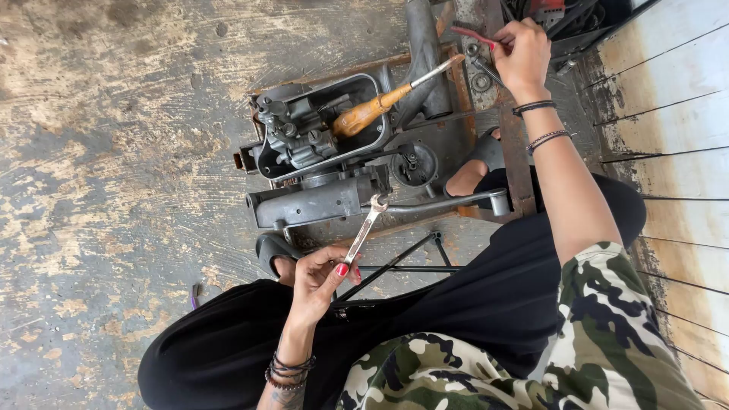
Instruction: The person sits on the floor and uses a wrench and a screwdriver to work on a small engine mounted on a wooden stand. They tighten and loosen bolts on the engine block and carburetor area throughout the clip.
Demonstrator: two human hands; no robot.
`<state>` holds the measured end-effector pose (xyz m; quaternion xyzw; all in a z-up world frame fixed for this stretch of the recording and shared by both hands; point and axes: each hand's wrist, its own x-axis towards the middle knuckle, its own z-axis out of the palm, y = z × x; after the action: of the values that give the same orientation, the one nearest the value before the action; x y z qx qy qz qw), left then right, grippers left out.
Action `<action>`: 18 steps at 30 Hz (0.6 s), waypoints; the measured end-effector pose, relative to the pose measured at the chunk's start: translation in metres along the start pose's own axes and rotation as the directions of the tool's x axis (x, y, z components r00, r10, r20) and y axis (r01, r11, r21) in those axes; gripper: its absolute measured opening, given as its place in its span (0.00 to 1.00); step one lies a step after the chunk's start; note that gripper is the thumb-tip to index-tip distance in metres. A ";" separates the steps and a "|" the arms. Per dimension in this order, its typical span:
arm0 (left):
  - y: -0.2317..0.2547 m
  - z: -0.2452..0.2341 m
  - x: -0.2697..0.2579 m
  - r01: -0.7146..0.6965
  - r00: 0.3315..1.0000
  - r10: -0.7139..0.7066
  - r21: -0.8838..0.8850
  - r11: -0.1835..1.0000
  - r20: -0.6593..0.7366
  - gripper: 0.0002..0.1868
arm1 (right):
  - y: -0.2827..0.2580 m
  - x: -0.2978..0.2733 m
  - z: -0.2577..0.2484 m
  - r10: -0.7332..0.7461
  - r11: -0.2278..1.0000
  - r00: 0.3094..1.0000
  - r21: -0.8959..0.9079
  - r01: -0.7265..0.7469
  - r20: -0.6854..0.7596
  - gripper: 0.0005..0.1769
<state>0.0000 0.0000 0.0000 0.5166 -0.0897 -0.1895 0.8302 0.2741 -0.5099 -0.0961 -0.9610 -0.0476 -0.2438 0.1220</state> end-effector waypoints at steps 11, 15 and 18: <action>0.016 0.011 0.002 0.027 0.997 -0.022 -0.062 0.998 0.079 0.16 | -0.089 0.017 -0.087 -0.143 0.983 0.971 0.088 0.162 -0.191 0.16; 0.019 0.012 0.001 0.010 0.996 -0.004 -0.062 0.998 0.093 0.13 | -0.152 0.031 -0.127 -0.261 0.884 0.931 0.324 0.337 -0.255 0.09; 0.013 0.012 -0.001 -0.025 0.995 0.036 -0.119 0.993 0.093 0.15 | -0.194 0.028 -0.137 -0.294 0.740 0.954 0.646 0.187 0.060 0.20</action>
<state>-0.0023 -0.0040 0.0170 0.4555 -0.1255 -0.2059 0.8569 0.2073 -0.3571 0.0749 -0.8653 -0.2601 -0.1502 0.4013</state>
